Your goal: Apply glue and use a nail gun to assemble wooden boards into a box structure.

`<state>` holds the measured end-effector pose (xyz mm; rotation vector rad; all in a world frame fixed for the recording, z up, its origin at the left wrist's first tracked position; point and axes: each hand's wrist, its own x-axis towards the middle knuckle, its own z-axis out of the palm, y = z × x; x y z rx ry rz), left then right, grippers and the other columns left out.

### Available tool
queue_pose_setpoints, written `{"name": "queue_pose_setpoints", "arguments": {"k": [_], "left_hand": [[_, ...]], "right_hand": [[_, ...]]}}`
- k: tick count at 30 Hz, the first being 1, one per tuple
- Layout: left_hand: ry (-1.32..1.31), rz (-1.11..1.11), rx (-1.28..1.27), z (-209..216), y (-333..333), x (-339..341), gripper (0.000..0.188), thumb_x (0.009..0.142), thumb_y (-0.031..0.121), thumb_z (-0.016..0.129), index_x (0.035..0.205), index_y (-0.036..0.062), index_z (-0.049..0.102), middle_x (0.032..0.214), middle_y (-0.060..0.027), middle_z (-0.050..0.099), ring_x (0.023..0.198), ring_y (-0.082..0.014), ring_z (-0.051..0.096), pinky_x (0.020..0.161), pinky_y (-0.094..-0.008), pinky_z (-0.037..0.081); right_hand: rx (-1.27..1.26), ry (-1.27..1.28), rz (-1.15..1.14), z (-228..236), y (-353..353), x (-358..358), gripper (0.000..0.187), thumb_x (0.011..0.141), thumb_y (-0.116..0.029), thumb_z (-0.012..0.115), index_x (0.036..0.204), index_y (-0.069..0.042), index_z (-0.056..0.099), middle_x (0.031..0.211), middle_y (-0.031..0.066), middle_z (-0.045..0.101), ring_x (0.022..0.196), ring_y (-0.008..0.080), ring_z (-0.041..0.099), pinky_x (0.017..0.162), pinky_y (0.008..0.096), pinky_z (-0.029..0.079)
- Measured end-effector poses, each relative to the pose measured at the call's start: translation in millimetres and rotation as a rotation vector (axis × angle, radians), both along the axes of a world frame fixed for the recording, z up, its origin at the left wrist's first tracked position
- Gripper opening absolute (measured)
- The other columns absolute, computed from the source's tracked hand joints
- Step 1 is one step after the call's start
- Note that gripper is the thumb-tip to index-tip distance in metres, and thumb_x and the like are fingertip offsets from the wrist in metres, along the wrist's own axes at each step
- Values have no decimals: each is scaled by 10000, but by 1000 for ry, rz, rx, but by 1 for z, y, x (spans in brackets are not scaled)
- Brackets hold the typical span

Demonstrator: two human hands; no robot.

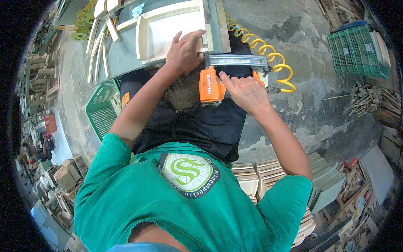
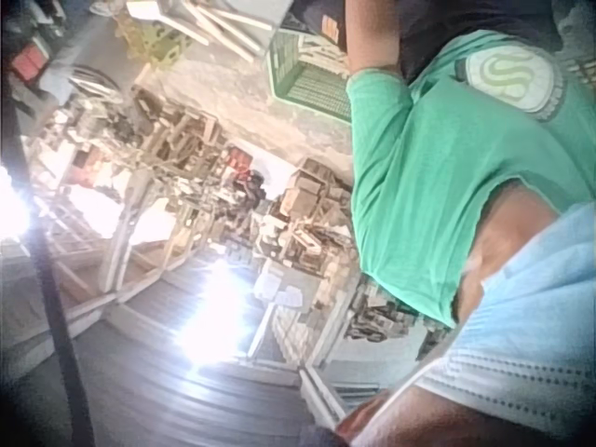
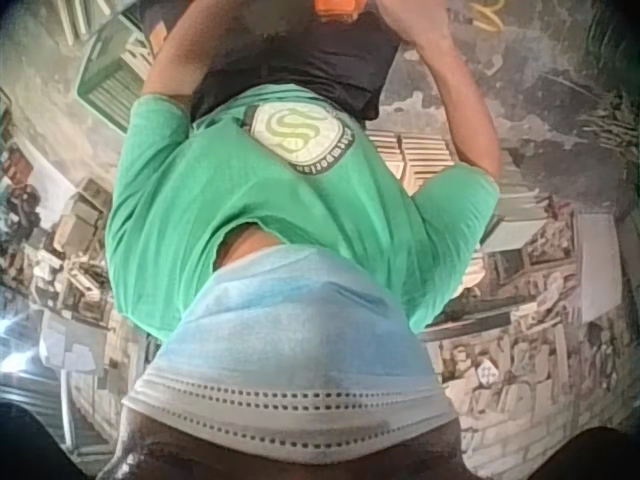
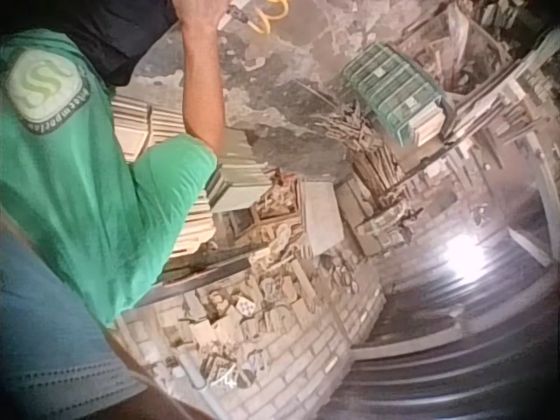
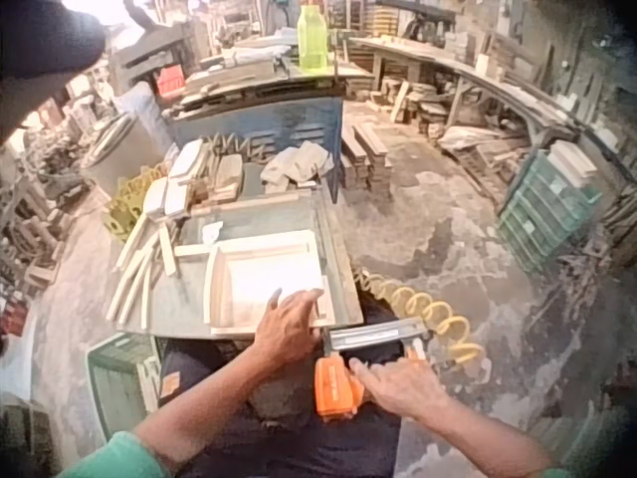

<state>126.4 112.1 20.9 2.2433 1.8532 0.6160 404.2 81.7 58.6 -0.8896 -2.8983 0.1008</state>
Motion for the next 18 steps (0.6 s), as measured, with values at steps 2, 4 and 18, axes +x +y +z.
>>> {"name": "queue_pose_setpoints", "arguments": {"k": [2,4,18], "left_hand": [[-6,-7,7,-1,1,0,726,865,201,729,1508,218,392,1380,-108,662,1431,-264,547,1260,-590,259],[-14,-13,15,-1,1,0,722,864,201,729,1504,219,394,1379,-109,662,1427,-264,550,1259,-589,260],[-5,-21,62,-5,2,-2,708,842,199,739,1481,195,433,1398,-129,647,1398,-270,573,1255,-575,284]], "right_hand": [[9,21,-14,-4,-1,0,486,898,-101,643,1383,-130,649,756,45,642,662,263,703,621,416,571],[1,22,-19,-7,-1,0,483,899,-102,644,1381,-130,647,757,46,643,663,264,702,621,415,570],[-14,-26,-18,-2,-1,1,497,907,-114,641,1403,-130,628,779,46,660,693,267,708,639,414,577]]}}
